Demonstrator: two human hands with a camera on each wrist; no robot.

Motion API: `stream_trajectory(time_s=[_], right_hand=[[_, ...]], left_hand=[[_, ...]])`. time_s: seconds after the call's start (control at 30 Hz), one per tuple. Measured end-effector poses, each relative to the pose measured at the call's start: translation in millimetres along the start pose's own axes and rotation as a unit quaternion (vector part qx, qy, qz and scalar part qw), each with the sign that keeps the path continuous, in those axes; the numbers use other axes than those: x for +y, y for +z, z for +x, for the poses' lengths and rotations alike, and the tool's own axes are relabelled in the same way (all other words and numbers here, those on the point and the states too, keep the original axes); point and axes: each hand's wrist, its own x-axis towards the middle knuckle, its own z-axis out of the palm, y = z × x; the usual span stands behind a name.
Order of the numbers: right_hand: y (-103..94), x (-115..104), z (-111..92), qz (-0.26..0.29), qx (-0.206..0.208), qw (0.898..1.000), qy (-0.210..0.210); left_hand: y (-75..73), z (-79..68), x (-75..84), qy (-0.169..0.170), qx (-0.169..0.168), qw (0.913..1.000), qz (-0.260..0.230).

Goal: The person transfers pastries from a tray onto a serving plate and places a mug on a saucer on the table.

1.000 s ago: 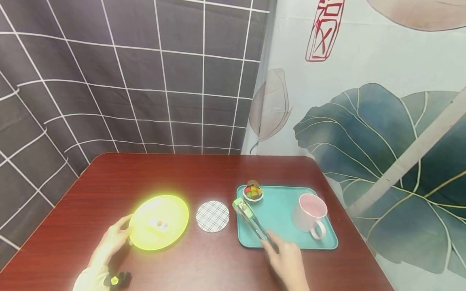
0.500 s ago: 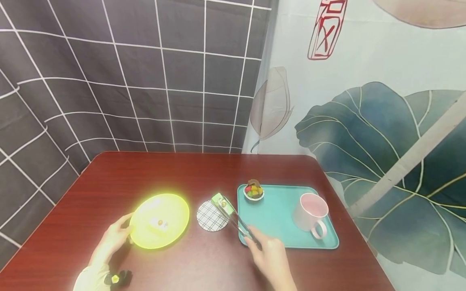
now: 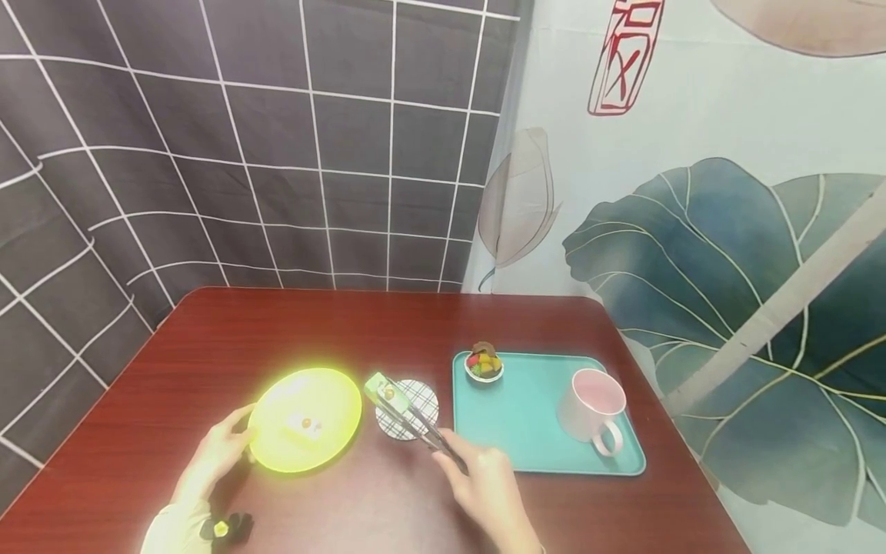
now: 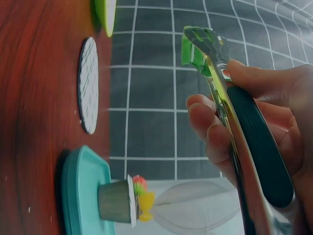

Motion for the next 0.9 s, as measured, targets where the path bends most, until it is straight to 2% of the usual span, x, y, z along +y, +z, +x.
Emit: stream_trajectory(time_s=[0.23,0.6,0.9], right_hand=[[7.1,-5,8,0.013,-0.005,1.000,-0.017],[34.4,-5,11,0.001,-0.013,0.999,-0.032],[49.1,-8,16,-0.013,-0.053,0.998,0.003]], left_hand=[[-1.0,0.4,-0.8,0.002,-0.003,1.0000,0.007],[1.0,0.3,-1.1,0.003,-0.004,0.9999,0.009],[0.8,0.1,-0.9,0.006,-0.002,1.0000,0.005]])
